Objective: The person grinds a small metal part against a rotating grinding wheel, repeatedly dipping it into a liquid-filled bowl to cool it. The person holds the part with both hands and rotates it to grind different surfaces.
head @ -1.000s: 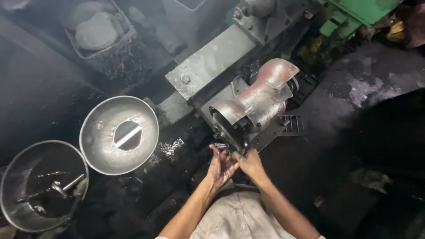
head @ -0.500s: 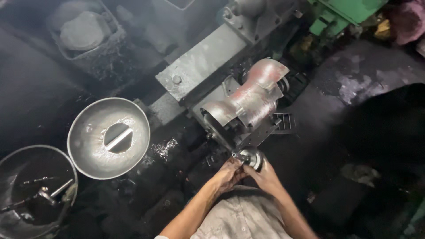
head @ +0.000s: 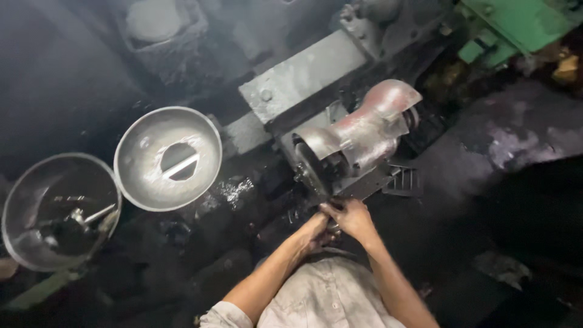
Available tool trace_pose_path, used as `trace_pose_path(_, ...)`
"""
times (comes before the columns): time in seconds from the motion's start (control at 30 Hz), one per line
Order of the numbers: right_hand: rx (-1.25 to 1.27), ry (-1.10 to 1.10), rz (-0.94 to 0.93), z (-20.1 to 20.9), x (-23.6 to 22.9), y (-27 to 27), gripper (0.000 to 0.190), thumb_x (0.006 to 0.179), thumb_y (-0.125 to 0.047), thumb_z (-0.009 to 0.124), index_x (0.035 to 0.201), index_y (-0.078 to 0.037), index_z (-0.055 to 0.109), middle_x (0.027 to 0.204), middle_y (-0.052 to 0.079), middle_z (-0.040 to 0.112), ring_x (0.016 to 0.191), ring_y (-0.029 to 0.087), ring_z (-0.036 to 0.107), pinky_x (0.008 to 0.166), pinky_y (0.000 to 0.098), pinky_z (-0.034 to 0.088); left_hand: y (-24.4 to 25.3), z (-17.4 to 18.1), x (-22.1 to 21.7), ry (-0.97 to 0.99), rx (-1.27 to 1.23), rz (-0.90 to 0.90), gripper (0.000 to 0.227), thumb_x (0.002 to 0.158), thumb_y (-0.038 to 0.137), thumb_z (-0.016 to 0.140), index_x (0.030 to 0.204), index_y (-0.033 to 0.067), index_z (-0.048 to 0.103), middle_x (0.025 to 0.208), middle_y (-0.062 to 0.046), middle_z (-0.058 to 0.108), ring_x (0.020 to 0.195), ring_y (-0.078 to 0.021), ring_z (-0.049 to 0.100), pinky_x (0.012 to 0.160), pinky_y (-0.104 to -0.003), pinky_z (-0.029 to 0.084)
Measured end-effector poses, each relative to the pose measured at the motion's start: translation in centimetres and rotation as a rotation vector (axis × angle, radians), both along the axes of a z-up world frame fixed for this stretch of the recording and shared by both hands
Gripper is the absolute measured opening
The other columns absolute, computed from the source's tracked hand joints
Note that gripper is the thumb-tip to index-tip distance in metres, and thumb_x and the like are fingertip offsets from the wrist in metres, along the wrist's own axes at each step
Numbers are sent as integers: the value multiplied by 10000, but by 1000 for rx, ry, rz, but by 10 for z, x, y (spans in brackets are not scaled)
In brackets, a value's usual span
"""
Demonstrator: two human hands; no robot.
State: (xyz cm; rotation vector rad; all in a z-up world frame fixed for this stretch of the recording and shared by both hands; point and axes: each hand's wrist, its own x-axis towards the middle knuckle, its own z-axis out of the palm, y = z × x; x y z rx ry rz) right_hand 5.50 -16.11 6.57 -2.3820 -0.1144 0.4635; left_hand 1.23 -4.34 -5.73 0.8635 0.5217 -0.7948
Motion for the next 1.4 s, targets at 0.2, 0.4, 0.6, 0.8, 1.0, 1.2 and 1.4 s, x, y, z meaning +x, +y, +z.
trace_pose_path(0.2, 343, 88, -198, -7, -7, -9, 343, 886, -310, 768, 1086, -31, 785, 907, 122, 815, 798, 176, 724, 712, 327, 567, -1, 26, 4, -111, 135, -31, 493, 1086, 449, 396, 1038, 54, 687, 812, -80, 710, 585, -149, 596, 431, -242, 474)
trace_pose_path(0.4, 374, -52, 160, 34, -21, -16, 271, 871, -160, 753, 1102, -21, 780, 947, 104, 811, 853, 125, 732, 761, 292, 568, 0, 54, -23, -492, 206, 303, 230, 1007, 158, 510, 1172, 73, 644, 996, -14, 692, 876, -100, 635, 665, -276, 558)
trace_pose_path(0.6, 579, -101, 525, 48, -49, 28, 297, 945, -92, 680, 1230, -16, 702, 1106, 113, 792, 1010, 130, 736, 860, 285, 566, 46, 44, -79, -651, 589, 582, 197, 1008, 155, 572, 1131, 11, 627, 1025, -26, 677, 980, -112, 602, 855, -272, 507)
trace_pose_path(0.8, 689, 74, 710, 43, -78, 104, 296, 926, -46, 709, 1219, -16, 720, 994, 109, 829, 872, 105, 728, 772, 256, 597, 98, 78, -155, -361, 213, 970, 350, 1027, 267, 501, 1223, 13, 640, 1147, -59, 685, 1075, -138, 646, 932, -285, 525)
trace_pose_path(1.0, 655, 227, 949, 51, -104, 223, 294, 862, -3, 721, 1154, -38, 733, 931, 87, 821, 744, 122, 757, 650, 263, 601, 184, 63, -195, -569, -525, 1205, 596, 910, 391, 493, 1398, 50, 522, 1241, -181, 693, 1117, -286, 681, 925, -407, 562)
trace_pose_path(1.2, 428, -3, 1304, 34, -79, 395, 411, 903, -41, 655, 1311, -80, 674, 1209, 141, 735, 1080, 248, 710, 939, 349, 560, 312, 14, -267, -437, -248, 1331, 597, 899, 344, 520, 1407, 31, 534, 1204, -196, 688, 996, -300, 721, 827, -435, 641)
trace_pose_path(1.4, -228, -77, 1527, 7, -46, 518, 735, 891, -398, 798, 1503, -135, 486, 1611, 202, 345, 1472, 421, 264, 1167, 485, 272, 426, 45, -314, -554, -112, 1226, 636, 908, 402, 537, 1396, -4, 540, 1211, -217, 689, 965, -291, 729, 613, -374, 618)
